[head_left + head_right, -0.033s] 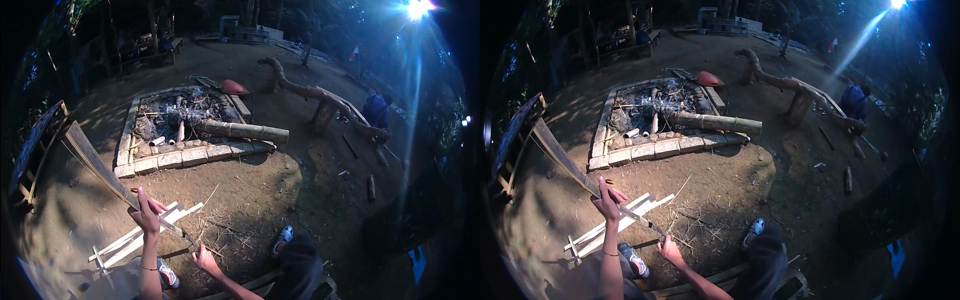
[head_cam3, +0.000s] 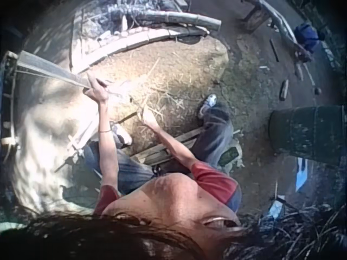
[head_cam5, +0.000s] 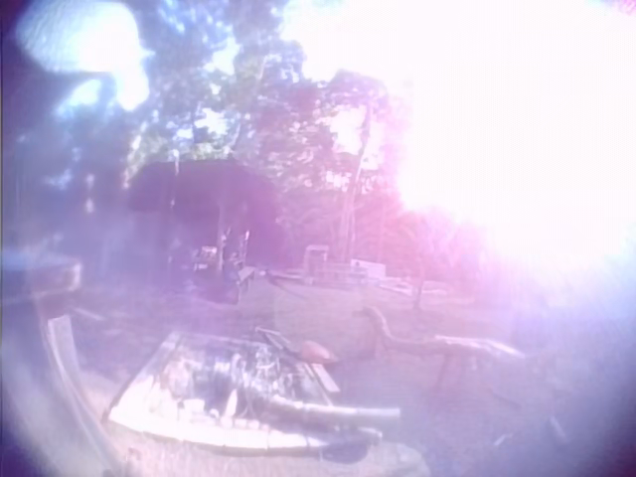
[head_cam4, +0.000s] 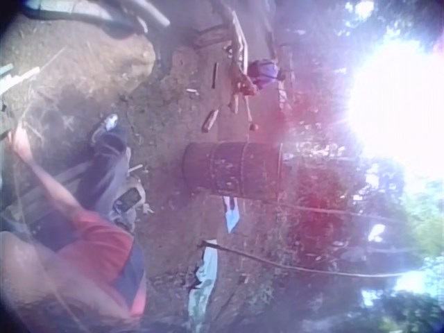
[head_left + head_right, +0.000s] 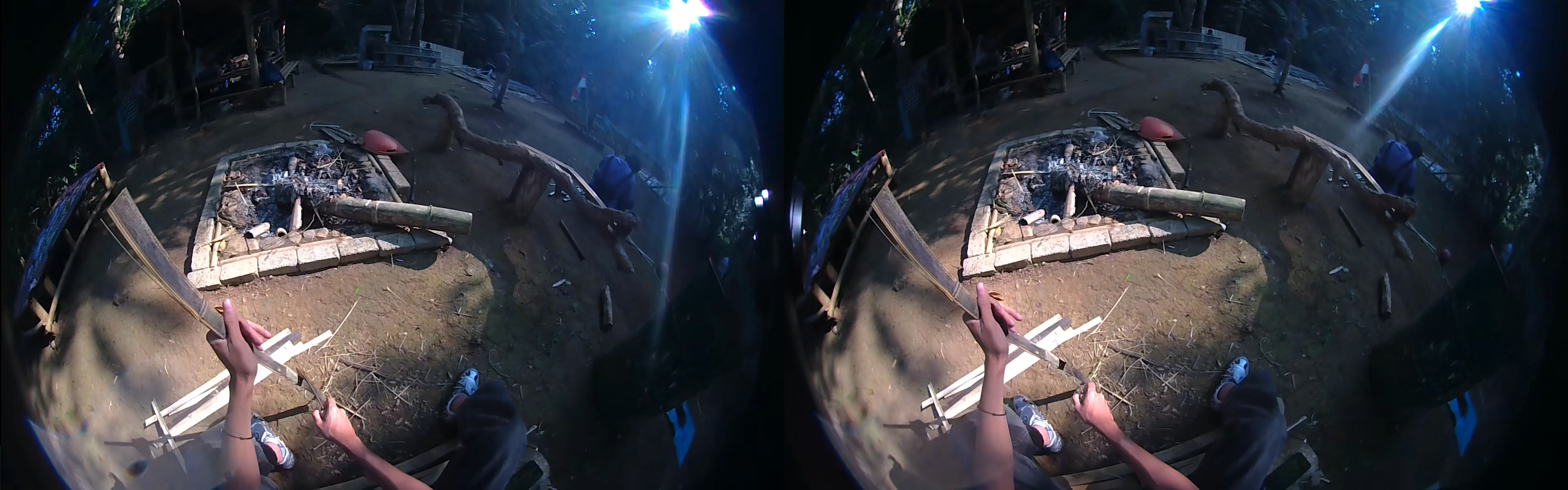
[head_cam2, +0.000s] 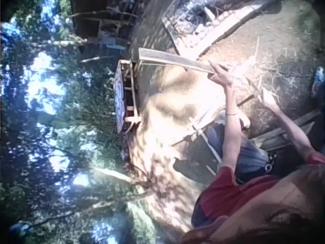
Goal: The person uses a curved blade to strip bark from a thin branch held in the other hand, while sitting near a fire pit.
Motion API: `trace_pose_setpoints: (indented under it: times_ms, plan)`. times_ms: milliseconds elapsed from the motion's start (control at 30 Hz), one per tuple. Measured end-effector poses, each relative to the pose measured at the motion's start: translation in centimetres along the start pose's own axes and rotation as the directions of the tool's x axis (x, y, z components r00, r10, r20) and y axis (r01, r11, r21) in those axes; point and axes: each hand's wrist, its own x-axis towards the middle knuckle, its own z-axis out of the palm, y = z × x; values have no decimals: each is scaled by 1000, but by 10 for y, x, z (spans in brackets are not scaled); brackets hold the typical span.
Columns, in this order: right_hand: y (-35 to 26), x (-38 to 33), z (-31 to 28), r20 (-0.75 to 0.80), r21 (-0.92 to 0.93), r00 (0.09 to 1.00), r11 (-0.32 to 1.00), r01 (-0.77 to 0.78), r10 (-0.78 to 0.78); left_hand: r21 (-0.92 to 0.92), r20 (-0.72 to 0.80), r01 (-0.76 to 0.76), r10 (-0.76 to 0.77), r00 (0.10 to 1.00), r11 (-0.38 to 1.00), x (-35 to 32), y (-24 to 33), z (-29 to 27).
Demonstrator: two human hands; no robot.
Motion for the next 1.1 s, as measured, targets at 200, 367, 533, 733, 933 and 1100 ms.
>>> trace_pose_setpoints:
  times_ms: [200,367,533,733,933,1100]
  plan:
    - [-28,10,-10,59,39,995,995,-87,85,19,-83,126,-124,989,992,22,-37,-28]
    - [-38,9,5,173,49,979,992,-115,105,6,-169,139,-136,976,990,33,-57,-66]
    - [-66,15,-2,242,104,969,992,-74,47,3,-123,114,-113,986,993,41,-58,-69]
    - [-69,28,4,149,157,988,986,-55,32,-59,-223,13,-25,974,998,51,-71,-60]
    - [-63,40,7,169,110,981,988,-110,91,-116,-183,-44,22,983,992,50,-101,-48]
    - [-56,42,4,227,145,963,973,-180,145,47,-231,-99,107,967,994,53,-108,-29]
